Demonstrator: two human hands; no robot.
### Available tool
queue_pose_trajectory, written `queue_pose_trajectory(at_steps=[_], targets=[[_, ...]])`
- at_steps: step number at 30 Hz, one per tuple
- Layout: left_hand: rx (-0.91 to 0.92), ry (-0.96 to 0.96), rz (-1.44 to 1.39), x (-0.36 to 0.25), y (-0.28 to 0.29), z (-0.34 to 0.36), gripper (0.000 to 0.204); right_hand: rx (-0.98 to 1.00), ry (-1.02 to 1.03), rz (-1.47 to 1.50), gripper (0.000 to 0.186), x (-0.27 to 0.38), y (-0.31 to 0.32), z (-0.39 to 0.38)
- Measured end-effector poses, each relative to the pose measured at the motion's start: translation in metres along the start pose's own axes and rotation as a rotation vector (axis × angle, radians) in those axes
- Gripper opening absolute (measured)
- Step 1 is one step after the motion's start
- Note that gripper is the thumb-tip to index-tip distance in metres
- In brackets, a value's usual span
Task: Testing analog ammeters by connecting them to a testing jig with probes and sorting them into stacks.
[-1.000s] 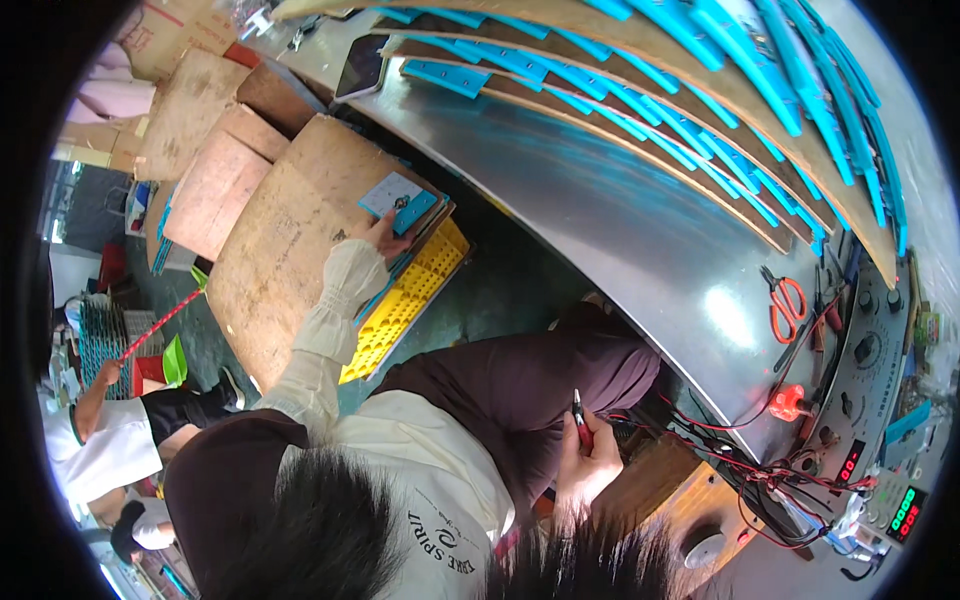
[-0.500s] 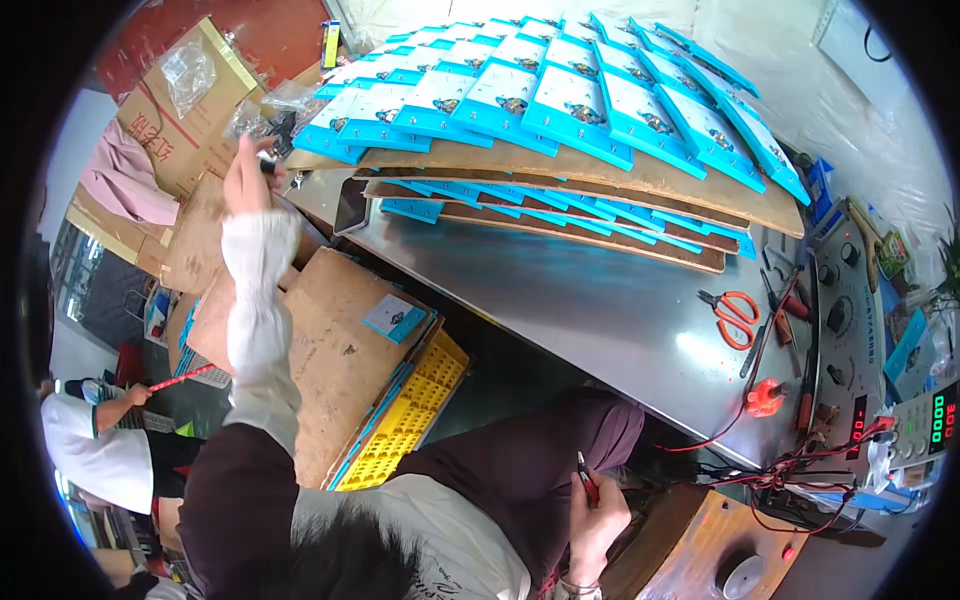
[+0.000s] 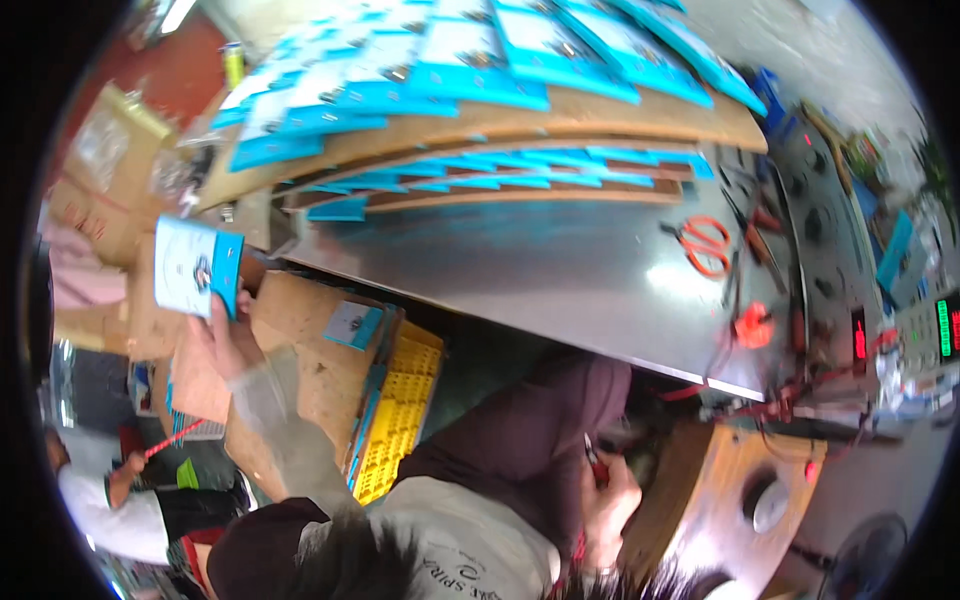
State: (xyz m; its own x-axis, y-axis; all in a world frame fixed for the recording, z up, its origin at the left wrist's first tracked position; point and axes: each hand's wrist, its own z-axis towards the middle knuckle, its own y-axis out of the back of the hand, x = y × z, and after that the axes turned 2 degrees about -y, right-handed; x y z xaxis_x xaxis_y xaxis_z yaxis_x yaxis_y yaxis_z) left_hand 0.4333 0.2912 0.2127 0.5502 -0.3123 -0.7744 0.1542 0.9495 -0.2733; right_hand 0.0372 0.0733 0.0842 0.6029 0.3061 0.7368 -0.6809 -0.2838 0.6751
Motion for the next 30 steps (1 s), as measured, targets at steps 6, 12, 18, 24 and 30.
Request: queue_pose_trajectory(at_steps=[6, 12, 18, 24, 30], targets=[[0.641, 0.756, -0.505, 0.026, -0.100, -0.124, 0.038, -0.046, 0.052, 0.226, 0.016, 0.035, -0.011, 0.027], [0.889, 1.019, -0.561, 0.039, -0.165, -0.188, 0.042, -0.153, 0.367, 0.355, 0.022, 0.066, -0.014, 0.029], [0.930, 0.953, -0.517, 0.016, -0.175, -0.219, 0.047, -0.053, 0.291, 0.233, 0.020, 0.055, -0.013, 0.028], [0.925, 1.035, -0.554, 0.031, -0.174, -0.225, 0.045, -0.017, 0.090, 0.550, 0.045, 0.036, -0.011, 0.016], [0.955, 1.084, -0.482, 0.034, -0.179, -0.230, 0.047, -0.110, 0.023, 0.664, 0.021, 0.011, 0.011, 0.018]])
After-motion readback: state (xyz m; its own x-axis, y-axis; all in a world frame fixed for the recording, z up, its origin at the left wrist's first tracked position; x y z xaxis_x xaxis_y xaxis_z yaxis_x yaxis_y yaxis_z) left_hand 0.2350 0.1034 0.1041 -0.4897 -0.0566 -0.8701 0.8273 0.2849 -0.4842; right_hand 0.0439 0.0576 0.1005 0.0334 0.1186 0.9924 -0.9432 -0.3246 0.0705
